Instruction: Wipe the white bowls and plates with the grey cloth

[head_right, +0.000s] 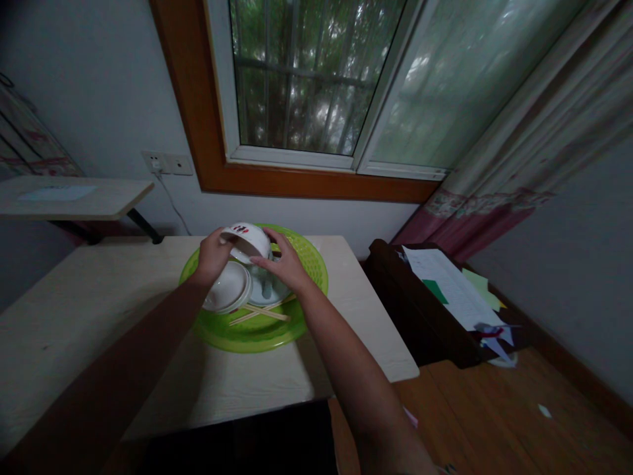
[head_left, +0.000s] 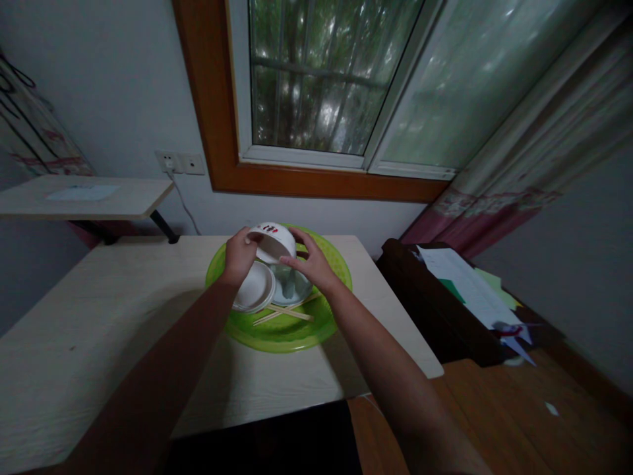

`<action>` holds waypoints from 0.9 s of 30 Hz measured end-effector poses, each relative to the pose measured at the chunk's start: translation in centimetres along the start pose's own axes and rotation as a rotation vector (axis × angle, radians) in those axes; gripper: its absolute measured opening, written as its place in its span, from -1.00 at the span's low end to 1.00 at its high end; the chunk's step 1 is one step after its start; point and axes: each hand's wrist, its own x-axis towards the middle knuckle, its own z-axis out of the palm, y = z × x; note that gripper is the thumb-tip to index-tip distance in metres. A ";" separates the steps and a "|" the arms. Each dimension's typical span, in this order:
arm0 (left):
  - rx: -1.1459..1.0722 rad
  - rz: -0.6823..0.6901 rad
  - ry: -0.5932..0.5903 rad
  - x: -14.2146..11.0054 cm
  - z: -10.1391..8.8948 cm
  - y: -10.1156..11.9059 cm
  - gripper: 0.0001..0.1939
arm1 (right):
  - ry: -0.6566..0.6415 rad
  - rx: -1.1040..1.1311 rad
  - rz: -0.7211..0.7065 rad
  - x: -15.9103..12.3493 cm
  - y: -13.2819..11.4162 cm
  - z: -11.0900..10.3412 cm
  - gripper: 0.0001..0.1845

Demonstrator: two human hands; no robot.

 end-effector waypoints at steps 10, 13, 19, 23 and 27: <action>-0.250 -0.039 -0.198 -0.6 0.4 1.1 -0.63 | 0.170 0.144 0.084 1.0 0.6 -0.6 -0.44; -0.396 -0.103 -0.277 -1.0 0.6 1.6 -0.58 | 0.181 0.105 0.122 1.0 0.4 -0.8 -0.50; -0.493 -0.200 -0.292 -1.2 0.6 2.1 -0.55 | 0.174 0.048 0.199 1.1 1.7 -1.2 -0.47; -0.476 -0.234 -0.201 -0.8 0.6 1.8 -0.54 | 0.144 0.241 0.247 1.2 2.4 -0.8 -0.41; -0.469 -0.247 -0.153 -0.4 0.7 1.5 -0.52 | 0.133 0.331 0.266 1.2 2.2 -0.5 -0.15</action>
